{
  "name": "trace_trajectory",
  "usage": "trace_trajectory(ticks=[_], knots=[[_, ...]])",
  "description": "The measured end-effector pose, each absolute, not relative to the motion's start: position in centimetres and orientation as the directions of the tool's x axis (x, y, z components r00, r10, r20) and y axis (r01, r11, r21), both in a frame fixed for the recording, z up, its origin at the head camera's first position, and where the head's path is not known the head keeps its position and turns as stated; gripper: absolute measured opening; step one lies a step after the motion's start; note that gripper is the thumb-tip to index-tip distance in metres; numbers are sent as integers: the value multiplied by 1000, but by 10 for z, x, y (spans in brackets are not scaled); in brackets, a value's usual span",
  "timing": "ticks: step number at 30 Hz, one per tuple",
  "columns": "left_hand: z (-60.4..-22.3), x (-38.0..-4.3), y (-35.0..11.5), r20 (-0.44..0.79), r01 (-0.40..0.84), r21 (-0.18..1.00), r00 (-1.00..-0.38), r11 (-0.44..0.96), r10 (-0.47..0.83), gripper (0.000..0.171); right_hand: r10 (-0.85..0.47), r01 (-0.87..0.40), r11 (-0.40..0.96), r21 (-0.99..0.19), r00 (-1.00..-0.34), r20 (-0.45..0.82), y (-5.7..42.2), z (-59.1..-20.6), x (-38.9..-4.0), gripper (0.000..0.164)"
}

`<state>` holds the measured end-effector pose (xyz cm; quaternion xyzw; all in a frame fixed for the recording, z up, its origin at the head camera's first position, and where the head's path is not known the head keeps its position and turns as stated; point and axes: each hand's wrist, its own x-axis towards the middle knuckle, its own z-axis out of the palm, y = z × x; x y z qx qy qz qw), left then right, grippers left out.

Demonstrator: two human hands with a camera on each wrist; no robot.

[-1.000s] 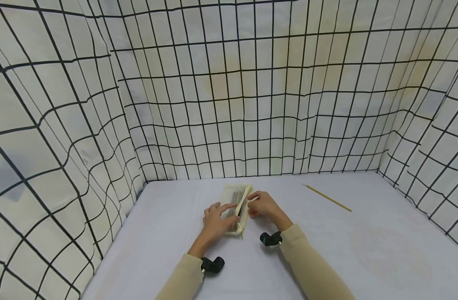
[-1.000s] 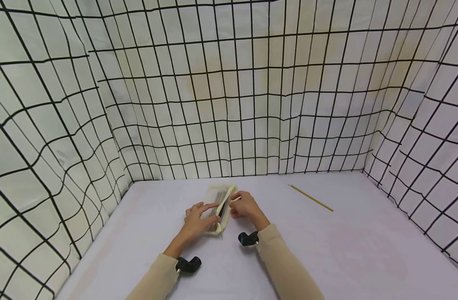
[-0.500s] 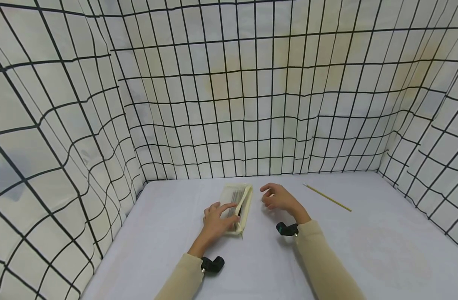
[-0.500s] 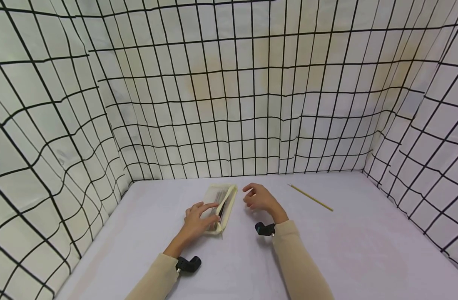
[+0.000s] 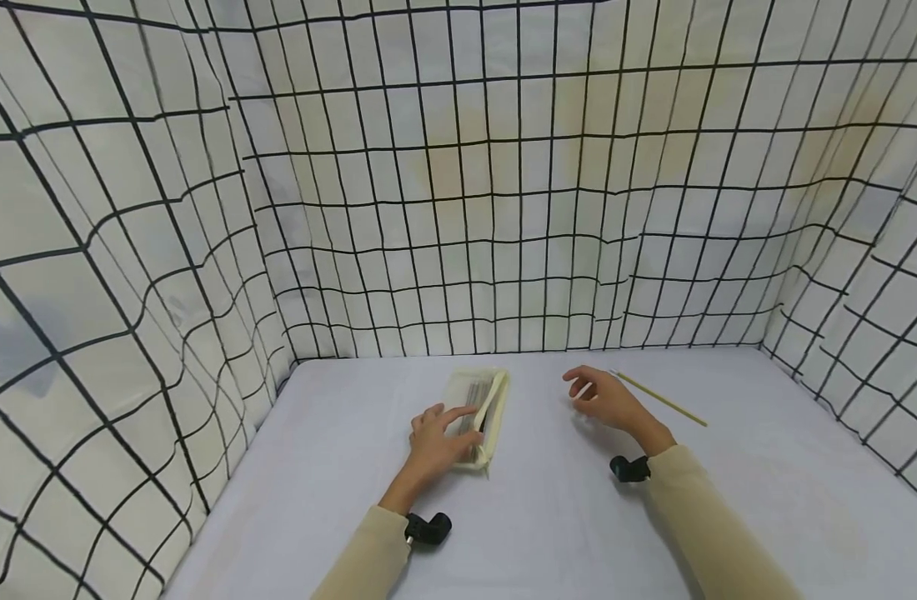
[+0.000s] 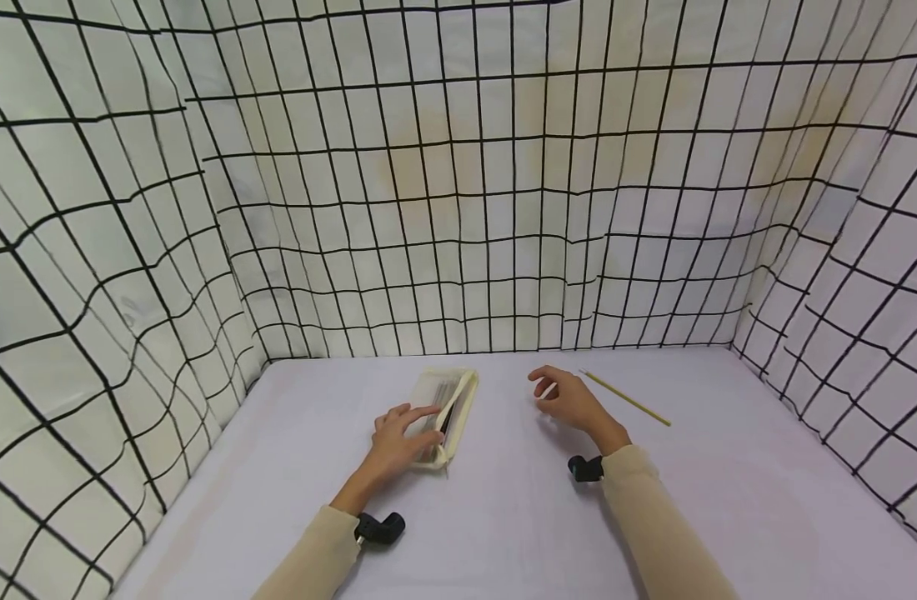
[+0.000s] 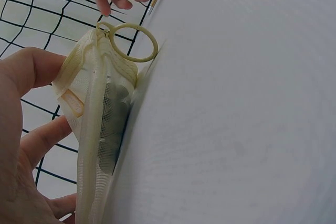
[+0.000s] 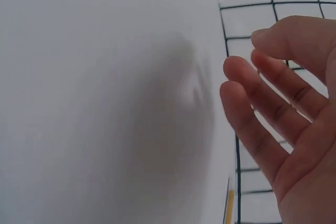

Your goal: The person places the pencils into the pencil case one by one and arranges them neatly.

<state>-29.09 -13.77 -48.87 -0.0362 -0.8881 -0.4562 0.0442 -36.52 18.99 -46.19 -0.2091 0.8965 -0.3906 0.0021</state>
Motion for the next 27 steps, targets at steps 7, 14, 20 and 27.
trace_trajectory(ticks=[7,14,20,27], knots=[[-489,-291,-139,118,109,797,-993,593,24,49,-379,-401,672,-622,-908,176,227,-460,-363,47],[-489,-291,-139,114,106,795,-993,597,24,50,-372,-414,731,-543,-908,192,261,-454,-362,50],[-489,-290,-138,120,109,797,-993,594,22,50,-326,-386,765,-515,-922,207,283,-457,-366,48],[-489,-289,-138,110,103,806,-994,583,23,49,-289,-342,808,-480,-940,184,298,-462,-370,46]])
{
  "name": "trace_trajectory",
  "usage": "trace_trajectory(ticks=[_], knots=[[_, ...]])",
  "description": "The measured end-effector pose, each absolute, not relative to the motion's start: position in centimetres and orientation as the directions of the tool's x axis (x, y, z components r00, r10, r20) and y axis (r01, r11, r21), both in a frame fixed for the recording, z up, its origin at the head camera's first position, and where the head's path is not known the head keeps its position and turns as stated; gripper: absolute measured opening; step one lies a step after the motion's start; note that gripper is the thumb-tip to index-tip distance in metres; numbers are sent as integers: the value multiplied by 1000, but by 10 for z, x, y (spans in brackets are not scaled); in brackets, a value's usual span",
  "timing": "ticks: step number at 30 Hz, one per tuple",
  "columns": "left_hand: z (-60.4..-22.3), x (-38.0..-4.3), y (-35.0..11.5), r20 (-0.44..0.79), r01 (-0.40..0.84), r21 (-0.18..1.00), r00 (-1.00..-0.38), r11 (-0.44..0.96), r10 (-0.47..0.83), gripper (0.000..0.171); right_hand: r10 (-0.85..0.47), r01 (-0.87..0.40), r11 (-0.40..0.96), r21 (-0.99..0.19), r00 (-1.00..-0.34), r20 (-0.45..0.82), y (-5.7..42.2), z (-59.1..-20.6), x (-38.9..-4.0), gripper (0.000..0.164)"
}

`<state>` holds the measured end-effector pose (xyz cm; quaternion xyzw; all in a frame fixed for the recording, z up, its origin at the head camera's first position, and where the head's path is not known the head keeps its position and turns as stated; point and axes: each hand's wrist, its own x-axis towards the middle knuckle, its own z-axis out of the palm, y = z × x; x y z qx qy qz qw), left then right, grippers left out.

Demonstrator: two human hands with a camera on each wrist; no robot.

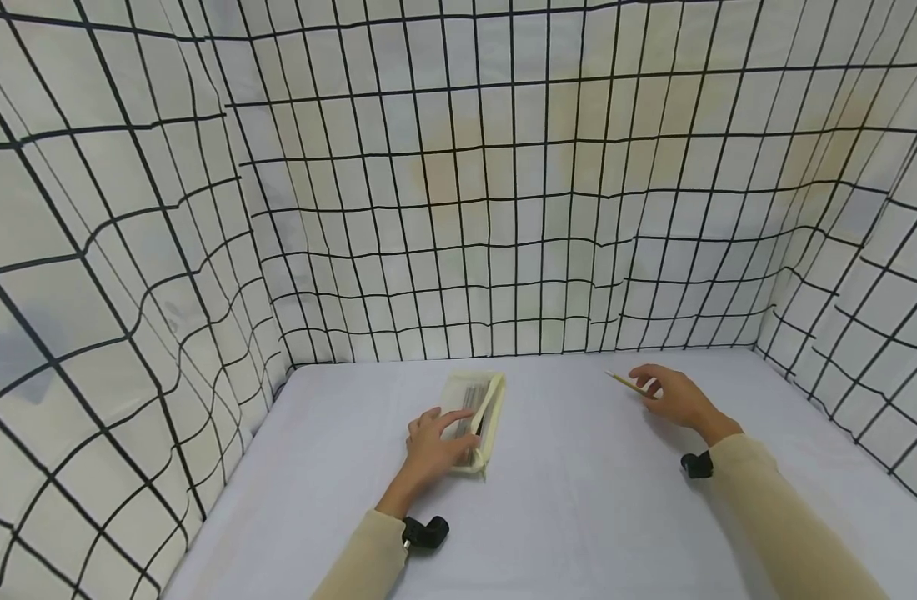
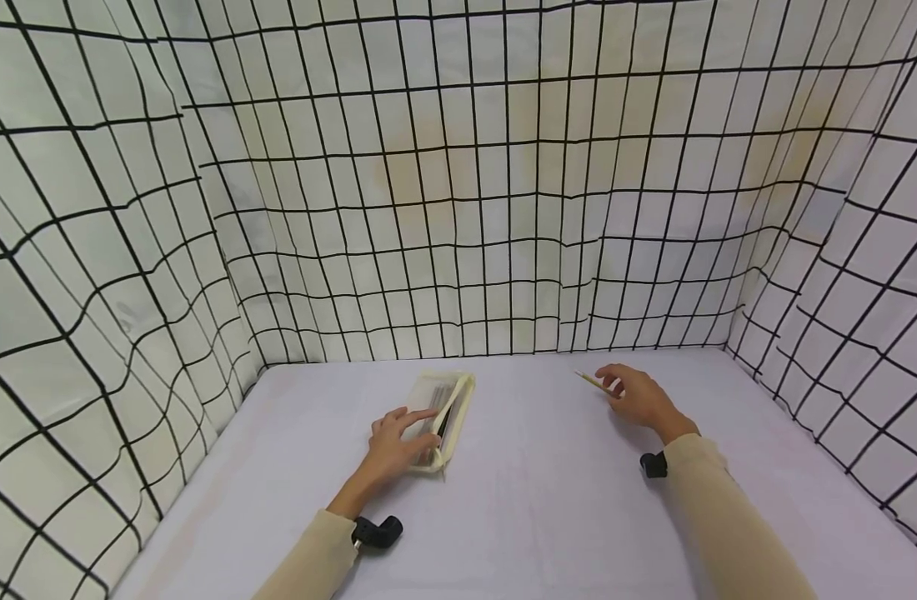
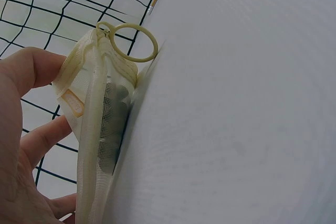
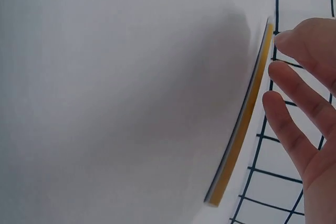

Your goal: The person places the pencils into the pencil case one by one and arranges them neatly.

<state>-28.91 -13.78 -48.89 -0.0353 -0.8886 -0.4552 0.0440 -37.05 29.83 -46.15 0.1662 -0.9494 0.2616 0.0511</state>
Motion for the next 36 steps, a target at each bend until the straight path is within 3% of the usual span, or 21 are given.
trace_trajectory(ticks=[28,36], knots=[[-489,-291,-138,127,119,793,-991,598,29,49,-250,-258,846,-466,-965,80,321,-468,-376,42],[-489,-290,-138,127,124,791,-991,600,37,50,-274,-251,881,-401,-962,0,316,-458,-375,44]])
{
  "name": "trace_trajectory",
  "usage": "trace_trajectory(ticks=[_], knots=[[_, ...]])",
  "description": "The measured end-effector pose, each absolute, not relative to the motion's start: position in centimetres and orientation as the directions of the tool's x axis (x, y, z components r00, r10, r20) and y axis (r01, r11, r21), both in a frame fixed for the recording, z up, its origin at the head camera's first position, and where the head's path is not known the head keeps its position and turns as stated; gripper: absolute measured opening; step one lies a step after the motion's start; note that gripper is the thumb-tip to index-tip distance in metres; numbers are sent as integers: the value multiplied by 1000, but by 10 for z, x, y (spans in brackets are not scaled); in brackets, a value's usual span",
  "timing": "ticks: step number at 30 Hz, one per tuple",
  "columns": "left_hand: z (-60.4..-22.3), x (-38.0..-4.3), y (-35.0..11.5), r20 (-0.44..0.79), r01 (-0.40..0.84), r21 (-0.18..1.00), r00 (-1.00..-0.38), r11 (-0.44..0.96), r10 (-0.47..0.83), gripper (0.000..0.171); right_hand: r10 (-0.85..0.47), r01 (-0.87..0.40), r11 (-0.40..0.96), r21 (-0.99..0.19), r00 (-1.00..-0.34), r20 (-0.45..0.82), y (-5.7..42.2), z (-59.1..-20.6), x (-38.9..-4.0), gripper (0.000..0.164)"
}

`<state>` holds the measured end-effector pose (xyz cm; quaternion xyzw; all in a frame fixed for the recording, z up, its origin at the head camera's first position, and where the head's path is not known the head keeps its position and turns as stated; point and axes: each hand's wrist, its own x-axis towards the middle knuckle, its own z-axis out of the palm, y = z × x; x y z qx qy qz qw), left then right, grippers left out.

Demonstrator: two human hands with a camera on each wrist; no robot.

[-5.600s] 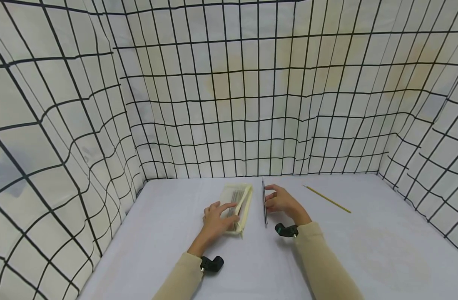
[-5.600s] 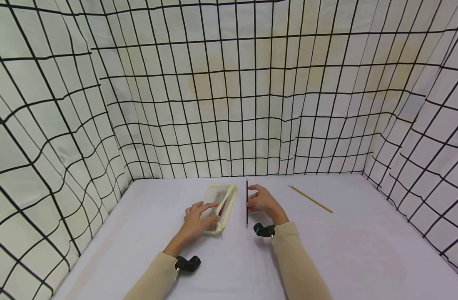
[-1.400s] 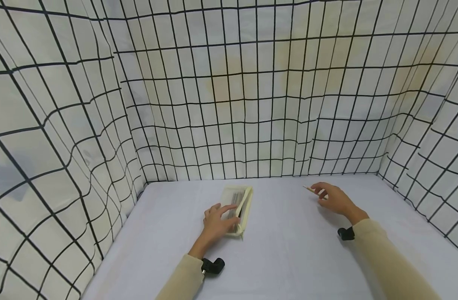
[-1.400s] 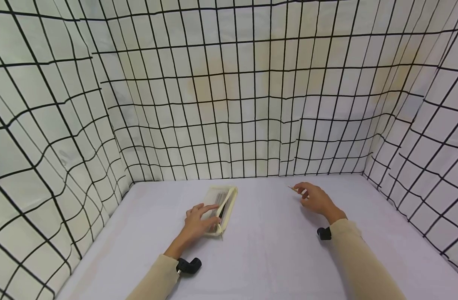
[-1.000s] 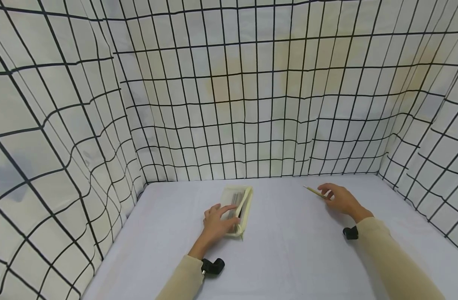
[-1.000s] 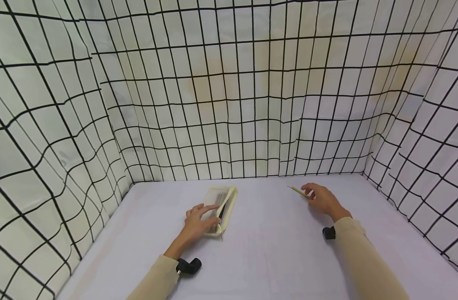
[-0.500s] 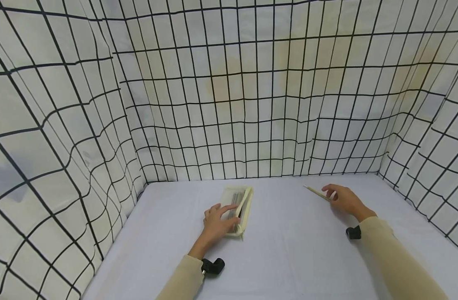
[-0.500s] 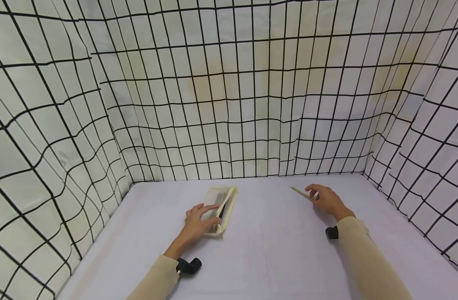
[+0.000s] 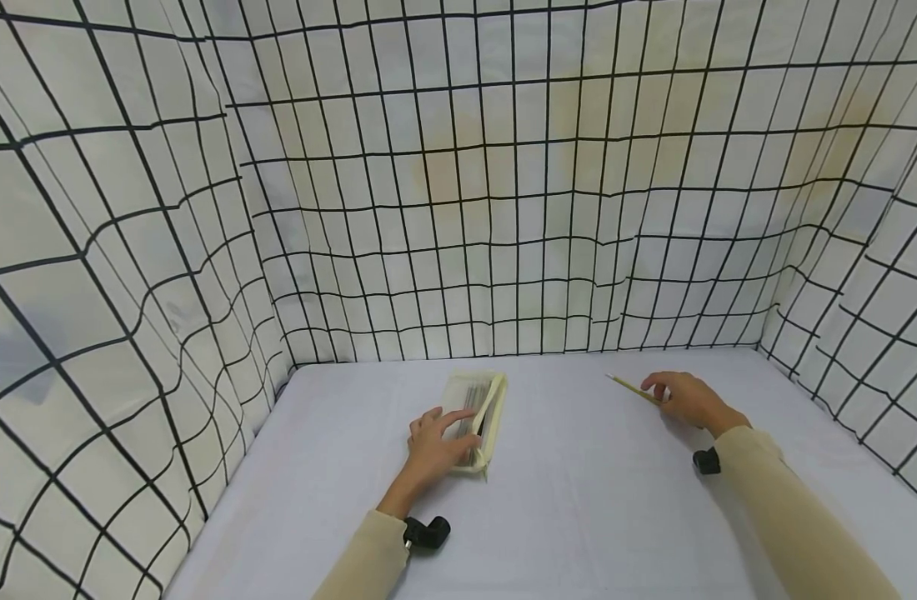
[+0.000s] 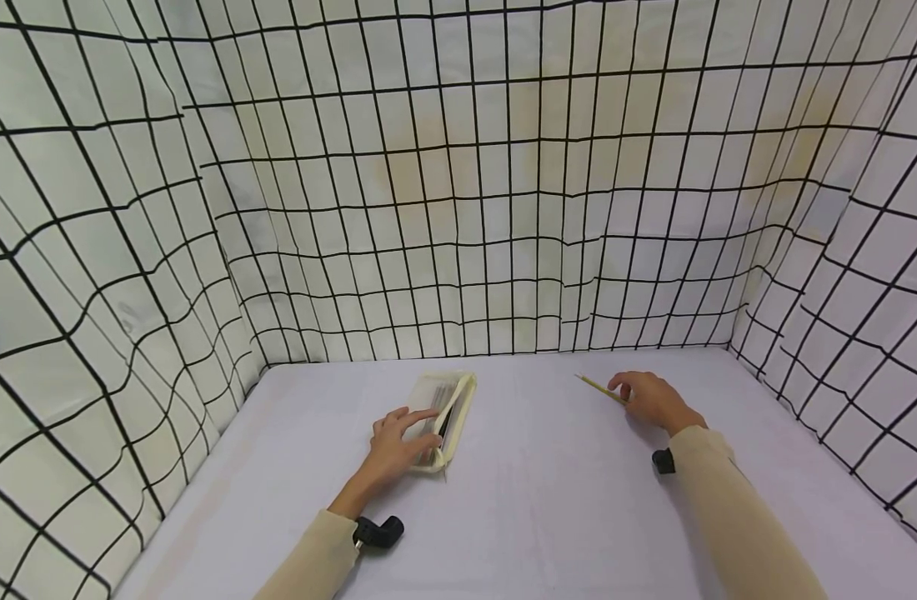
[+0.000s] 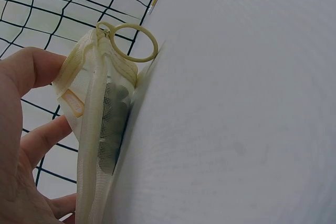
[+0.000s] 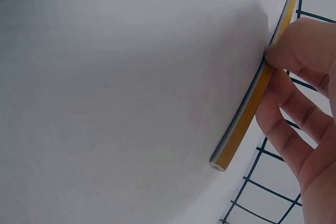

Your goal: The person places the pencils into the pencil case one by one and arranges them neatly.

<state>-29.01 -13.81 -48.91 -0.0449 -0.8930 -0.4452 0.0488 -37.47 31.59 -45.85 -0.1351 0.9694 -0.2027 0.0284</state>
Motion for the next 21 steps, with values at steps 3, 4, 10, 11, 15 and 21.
trace_trajectory(ticks=[3,4,10,11,15,21], knots=[[-489,-290,-138,126,121,791,-991,599,34,50,-277,-246,895,-371,-960,-32,313,-456,-376,41],[-489,-290,-138,128,122,791,-991,599,32,50,-277,-244,899,-363,-960,-42,313,-456,-377,40],[-489,-291,-138,124,113,794,-992,597,23,50,-281,-244,911,-332,-957,-67,309,-454,-378,41],[-490,-291,-137,120,110,795,-992,596,23,50,-280,-243,912,-331,-958,-68,308,-453,-378,42],[-489,-291,-137,125,115,794,-992,597,25,51,-269,-230,913,-338,-960,-74,306,-453,-378,43],[-489,-290,-137,127,118,792,-992,600,26,51,-258,-211,878,-429,-965,-54,301,-451,-381,48]])
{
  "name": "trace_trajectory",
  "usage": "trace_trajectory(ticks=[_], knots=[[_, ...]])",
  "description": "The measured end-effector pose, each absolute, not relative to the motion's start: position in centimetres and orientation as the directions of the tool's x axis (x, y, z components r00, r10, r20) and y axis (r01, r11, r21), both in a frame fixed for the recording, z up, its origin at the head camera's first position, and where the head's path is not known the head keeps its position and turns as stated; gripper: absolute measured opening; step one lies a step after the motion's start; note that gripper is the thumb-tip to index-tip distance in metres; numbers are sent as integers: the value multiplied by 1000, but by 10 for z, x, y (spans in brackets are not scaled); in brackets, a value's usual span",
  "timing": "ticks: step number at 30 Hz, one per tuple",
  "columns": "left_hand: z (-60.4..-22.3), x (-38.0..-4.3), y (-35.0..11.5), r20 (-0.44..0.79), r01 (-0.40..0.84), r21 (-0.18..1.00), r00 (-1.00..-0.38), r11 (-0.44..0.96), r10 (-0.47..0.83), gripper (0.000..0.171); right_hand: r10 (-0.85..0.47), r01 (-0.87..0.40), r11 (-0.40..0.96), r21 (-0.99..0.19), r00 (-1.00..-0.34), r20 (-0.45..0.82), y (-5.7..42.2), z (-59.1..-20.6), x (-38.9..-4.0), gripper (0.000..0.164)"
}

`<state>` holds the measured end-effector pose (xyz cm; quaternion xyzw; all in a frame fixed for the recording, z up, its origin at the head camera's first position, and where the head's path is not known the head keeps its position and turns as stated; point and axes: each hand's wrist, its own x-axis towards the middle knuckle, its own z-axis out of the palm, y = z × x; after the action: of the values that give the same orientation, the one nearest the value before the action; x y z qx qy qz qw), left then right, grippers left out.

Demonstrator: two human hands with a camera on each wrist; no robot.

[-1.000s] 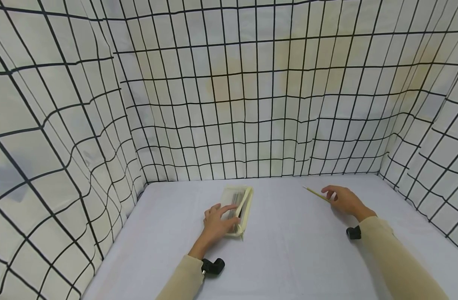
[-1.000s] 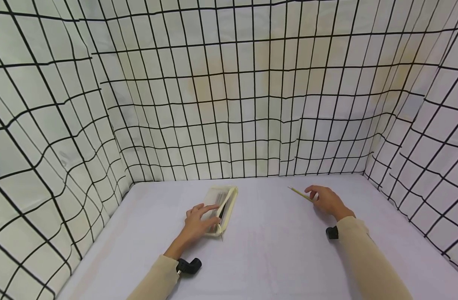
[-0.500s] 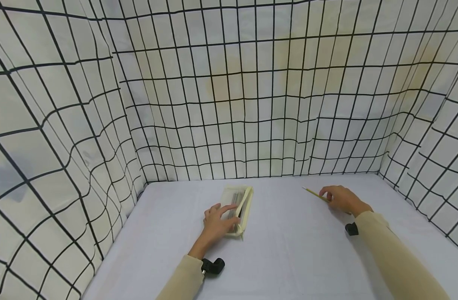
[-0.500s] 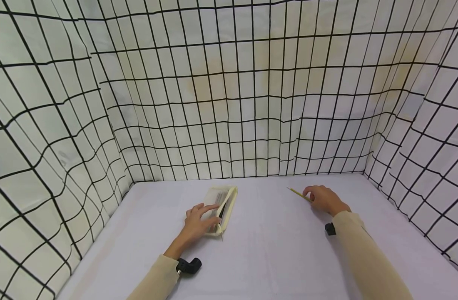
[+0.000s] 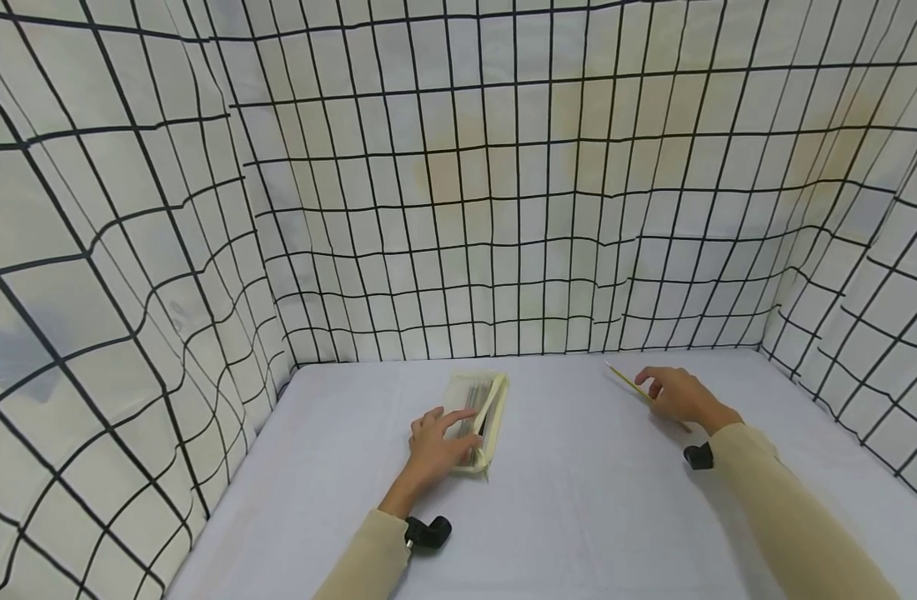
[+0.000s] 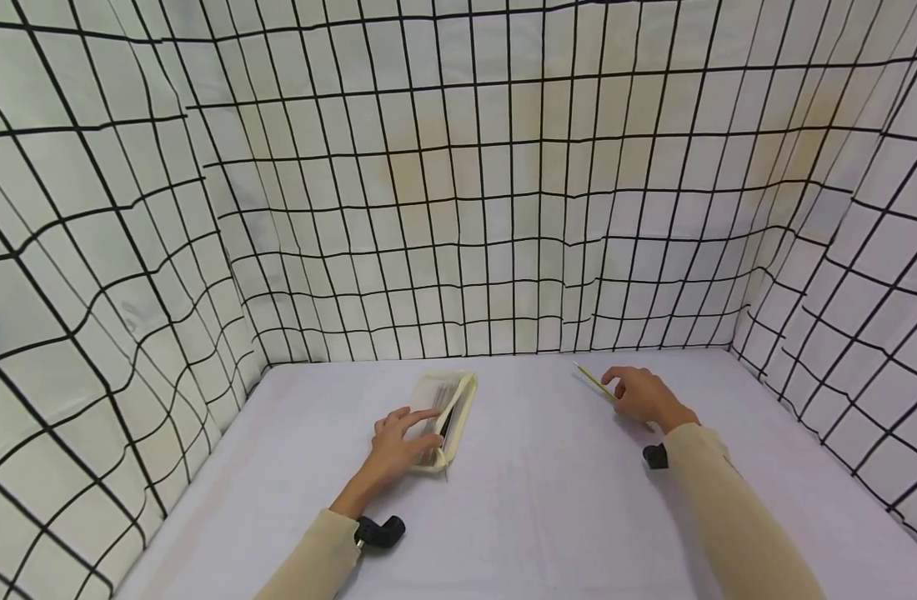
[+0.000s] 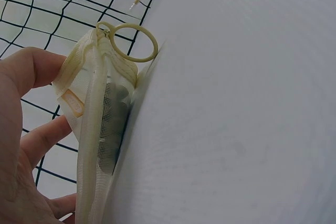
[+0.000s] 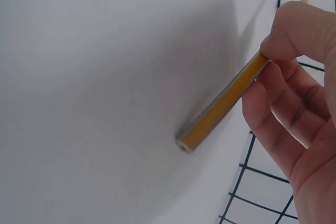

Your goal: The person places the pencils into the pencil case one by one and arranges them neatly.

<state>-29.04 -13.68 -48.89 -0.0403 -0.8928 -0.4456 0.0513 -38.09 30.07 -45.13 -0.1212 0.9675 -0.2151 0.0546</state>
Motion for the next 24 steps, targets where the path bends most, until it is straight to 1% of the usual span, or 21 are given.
trace_trajectory(ticks=[5,8,11,17,24], knots=[[-489,-290,-137,129,120,792,-991,599,28,51,-265,-230,836,-498,-964,0,292,-449,-383,50],[-488,-290,-137,133,124,791,-991,599,29,50,-258,-220,806,-550,-966,10,285,-448,-382,51],[-489,-290,-137,135,126,790,-990,601,30,51,-242,-187,754,-630,-970,-1,276,-447,-381,52],[-489,-289,-137,136,126,790,-990,600,30,50,-198,-93,609,-788,-980,-38,260,-450,-380,54],[-488,-289,-137,136,124,791,-990,599,25,50,-149,-29,490,-871,-988,-51,237,-457,-378,53]])
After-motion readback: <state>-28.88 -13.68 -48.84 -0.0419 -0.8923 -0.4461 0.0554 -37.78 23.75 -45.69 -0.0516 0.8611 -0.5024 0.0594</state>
